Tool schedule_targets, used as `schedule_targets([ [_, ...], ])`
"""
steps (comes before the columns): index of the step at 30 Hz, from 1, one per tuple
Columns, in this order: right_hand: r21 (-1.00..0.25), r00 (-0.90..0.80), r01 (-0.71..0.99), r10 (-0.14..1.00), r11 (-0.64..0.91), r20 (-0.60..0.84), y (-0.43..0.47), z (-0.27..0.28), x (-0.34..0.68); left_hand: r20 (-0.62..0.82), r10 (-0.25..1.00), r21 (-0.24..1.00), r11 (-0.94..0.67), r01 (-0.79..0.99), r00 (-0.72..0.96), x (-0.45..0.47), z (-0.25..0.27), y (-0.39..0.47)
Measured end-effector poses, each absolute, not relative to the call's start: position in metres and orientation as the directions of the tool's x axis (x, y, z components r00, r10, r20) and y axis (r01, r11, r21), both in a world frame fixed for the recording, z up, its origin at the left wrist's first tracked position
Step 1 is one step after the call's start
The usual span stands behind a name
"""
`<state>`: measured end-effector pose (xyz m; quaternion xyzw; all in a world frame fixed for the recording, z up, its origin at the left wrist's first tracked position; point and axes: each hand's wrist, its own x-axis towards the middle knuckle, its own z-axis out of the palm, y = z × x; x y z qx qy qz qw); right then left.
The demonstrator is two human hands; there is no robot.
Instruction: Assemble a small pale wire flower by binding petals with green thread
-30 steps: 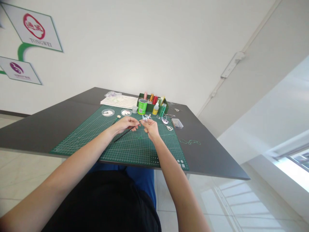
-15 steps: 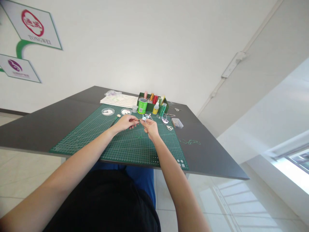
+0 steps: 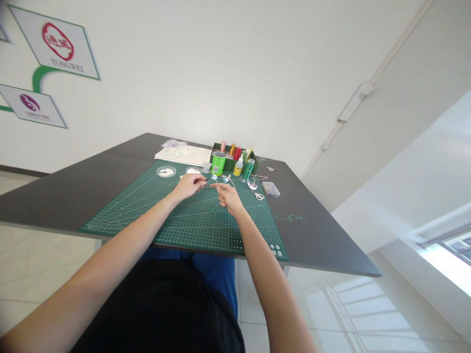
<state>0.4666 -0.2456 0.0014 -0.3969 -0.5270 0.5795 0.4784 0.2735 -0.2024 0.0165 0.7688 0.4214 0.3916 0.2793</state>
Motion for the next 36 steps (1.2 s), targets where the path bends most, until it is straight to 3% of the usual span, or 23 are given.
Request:
schedule_targets([
  [4, -0.999, -0.254, -0.037, 0.966, 0.038, 0.046, -0.2472, -0.0005, 0.4622, 0.471, 0.815, 0.595, -0.576, 0.560, 0.337, 0.2731, 0.0124, -0.2010],
  [7, -0.999, -0.254, -0.017, 0.966, 0.044, 0.047, -0.2463, -0.0027, 0.4614, 0.483, 0.805, 0.537, -0.583, 0.609, 0.345, 0.2736, 0.0119, -0.2022],
  [23, -0.993, -0.280, 0.085, 0.958, 0.084, 0.057, -0.2478, -0.0037, 0.4606, 0.406, 0.826, 0.518, -0.561, 0.646, 0.391, 0.2735, 0.0133, -0.2088],
  [36, -0.987, -0.307, 0.126, 0.950, 0.101, 0.058, -0.2488, -0.0019, 0.4609, 0.412, 0.802, 0.420, -0.588, 0.691, 0.432, 0.2729, 0.0102, -0.2092],
])
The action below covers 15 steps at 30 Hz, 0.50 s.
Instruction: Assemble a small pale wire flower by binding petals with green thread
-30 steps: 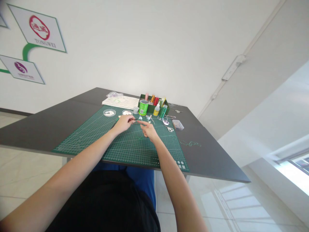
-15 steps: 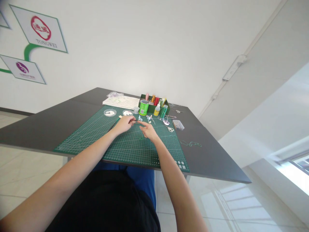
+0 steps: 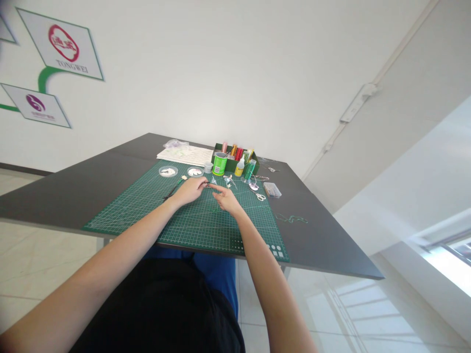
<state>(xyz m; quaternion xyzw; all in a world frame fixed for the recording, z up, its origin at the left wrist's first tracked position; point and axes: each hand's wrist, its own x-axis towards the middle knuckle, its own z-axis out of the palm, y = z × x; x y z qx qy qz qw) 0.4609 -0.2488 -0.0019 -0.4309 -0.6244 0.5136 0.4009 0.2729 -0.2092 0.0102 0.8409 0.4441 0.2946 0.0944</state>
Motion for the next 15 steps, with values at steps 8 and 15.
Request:
schedule_targets([
  [8, -0.991, -0.333, 0.110, 0.942, 0.077, 0.036, -0.249, 0.001, 0.463, 0.396, 0.815, 0.344, -0.559, 0.755, 0.423, 0.272, 0.012, -0.211],
  [15, -0.991, -0.413, 0.054, 0.906, 0.123, 0.090, -0.251, 0.009, 0.470, 0.366, 0.824, 0.307, -0.545, 0.780, 0.432, 0.269, 0.015, -0.213],
])
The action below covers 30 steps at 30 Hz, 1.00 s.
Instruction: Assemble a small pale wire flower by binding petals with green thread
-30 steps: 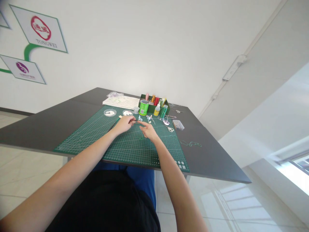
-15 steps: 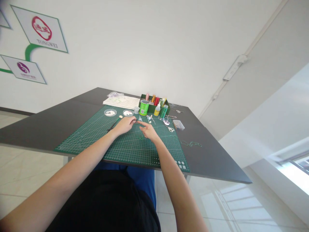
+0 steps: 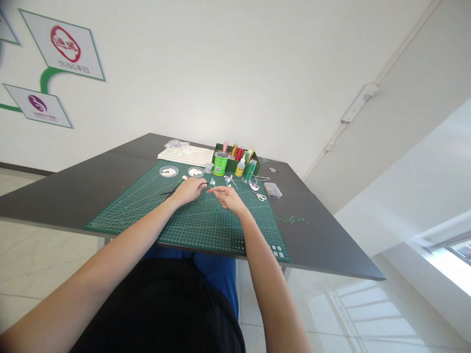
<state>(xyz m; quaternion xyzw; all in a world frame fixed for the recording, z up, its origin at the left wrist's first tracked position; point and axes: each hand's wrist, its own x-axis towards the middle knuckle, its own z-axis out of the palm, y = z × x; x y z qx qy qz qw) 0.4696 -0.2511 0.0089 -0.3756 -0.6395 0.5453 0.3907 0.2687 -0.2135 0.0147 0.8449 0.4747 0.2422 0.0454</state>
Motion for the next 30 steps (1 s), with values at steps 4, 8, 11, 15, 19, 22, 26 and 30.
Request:
schedule_targets([
  [4, -0.981, -0.406, -0.034, 0.895, 0.189, 0.187, -0.254, 0.016, 0.474, 0.350, 0.793, 0.293, -0.599, 0.746, 0.499, 0.270, 0.013, -0.215],
  [8, -0.969, -0.360, -0.082, 0.899, 0.233, 0.247, -0.255, 0.021, 0.480, 0.333, 0.747, 0.297, -0.663, 0.688, 0.576, 0.274, 0.009, -0.214],
  [11, -0.962, -0.326, -0.092, 0.905, 0.258, 0.274, -0.254, 0.022, 0.484, 0.319, 0.712, 0.318, -0.702, 0.637, 0.626, 0.277, 0.007, -0.215],
  [15, -0.954, -0.280, -0.095, 0.911, 0.286, 0.301, -0.251, 0.020, 0.487, 0.293, 0.660, 0.320, -0.749, 0.580, 0.692, 0.281, 0.007, -0.220],
  [19, -0.949, -0.234, -0.101, 0.920, 0.299, 0.315, -0.246, 0.018, 0.489, 0.277, 0.633, 0.310, -0.771, 0.556, 0.723, 0.283, 0.009, -0.222],
  [22, -0.950, -0.210, -0.093, 0.927, 0.297, 0.310, -0.241, 0.014, 0.491, 0.277, 0.618, 0.313, -0.782, 0.539, 0.736, 0.283, 0.010, -0.222],
  [26, -0.955, -0.202, -0.050, 0.934, 0.292, 0.296, -0.236, 0.008, 0.494, 0.283, 0.584, 0.340, -0.803, 0.490, 0.761, 0.284, 0.010, -0.222],
  [30, -0.964, -0.195, -0.016, 0.945, 0.266, 0.264, -0.233, 0.003, 0.495, 0.314, 0.555, 0.399, -0.813, 0.423, 0.770, 0.284, 0.011, -0.223],
])
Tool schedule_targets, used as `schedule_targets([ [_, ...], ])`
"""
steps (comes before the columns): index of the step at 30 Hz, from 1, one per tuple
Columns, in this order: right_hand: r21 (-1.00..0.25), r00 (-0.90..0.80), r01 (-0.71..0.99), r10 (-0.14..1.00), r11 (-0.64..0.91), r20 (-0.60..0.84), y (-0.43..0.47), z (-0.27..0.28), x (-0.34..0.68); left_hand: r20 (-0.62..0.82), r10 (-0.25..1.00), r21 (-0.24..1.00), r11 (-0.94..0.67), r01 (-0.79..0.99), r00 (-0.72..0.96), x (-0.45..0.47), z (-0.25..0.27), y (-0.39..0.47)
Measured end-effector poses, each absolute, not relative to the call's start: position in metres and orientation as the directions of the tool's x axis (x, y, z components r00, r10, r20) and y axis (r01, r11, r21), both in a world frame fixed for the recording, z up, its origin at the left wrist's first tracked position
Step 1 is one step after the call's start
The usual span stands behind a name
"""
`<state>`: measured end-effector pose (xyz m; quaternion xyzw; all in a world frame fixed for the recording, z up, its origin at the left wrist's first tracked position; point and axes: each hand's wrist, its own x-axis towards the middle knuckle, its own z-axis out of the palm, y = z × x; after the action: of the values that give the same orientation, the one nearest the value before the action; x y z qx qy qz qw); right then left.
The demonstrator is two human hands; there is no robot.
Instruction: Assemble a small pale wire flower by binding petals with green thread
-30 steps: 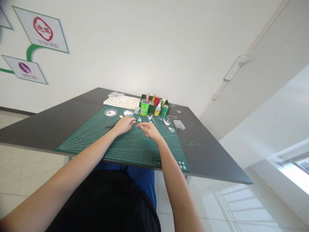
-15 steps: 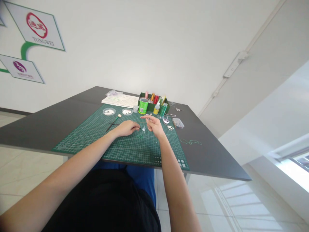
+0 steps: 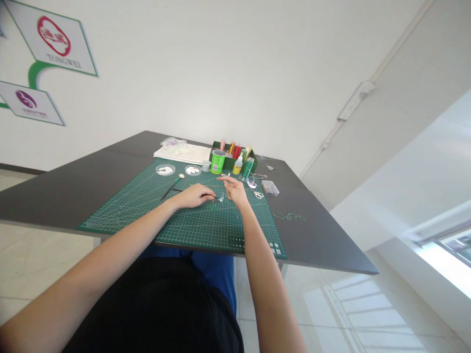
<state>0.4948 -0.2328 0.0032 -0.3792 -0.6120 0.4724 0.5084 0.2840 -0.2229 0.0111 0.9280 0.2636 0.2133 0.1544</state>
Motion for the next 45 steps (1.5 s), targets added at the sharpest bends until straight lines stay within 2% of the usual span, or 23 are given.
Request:
schedule_targets([
  [6, -0.978, -0.171, 0.054, 0.967, 0.203, 0.191, -0.233, 0.002, 0.490, 0.376, 0.542, 0.498, -0.802, 0.329, 0.752, 0.283, 0.015, -0.224],
  [13, -0.984, -0.154, 0.154, 0.986, 0.087, 0.063, -0.230, -0.004, 0.487, 0.428, 0.597, 0.546, -0.769, 0.332, 0.679, 0.279, 0.020, -0.223],
  [18, -0.985, -0.268, 0.170, 0.963, 0.024, -0.023, -0.233, -0.005, 0.485, 0.483, 0.644, 0.545, -0.751, 0.373, 0.593, 0.273, 0.022, -0.220],
  [23, -0.984, -0.355, 0.175, 0.934, 0.025, -0.039, -0.237, -0.003, 0.486, 0.521, 0.697, 0.541, -0.717, 0.441, 0.493, 0.270, 0.019, -0.214],
  [33, -0.986, -0.470, 0.164, 0.879, 0.000, -0.078, -0.238, -0.001, 0.487, 0.481, 0.787, 0.371, -0.582, 0.724, 0.387, 0.270, 0.010, -0.209],
  [45, -0.991, -0.542, 0.132, 0.835, -0.020, -0.089, -0.240, 0.000, 0.485, 0.420, 0.818, 0.248, -0.520, 0.818, 0.393, 0.269, 0.005, -0.209],
])
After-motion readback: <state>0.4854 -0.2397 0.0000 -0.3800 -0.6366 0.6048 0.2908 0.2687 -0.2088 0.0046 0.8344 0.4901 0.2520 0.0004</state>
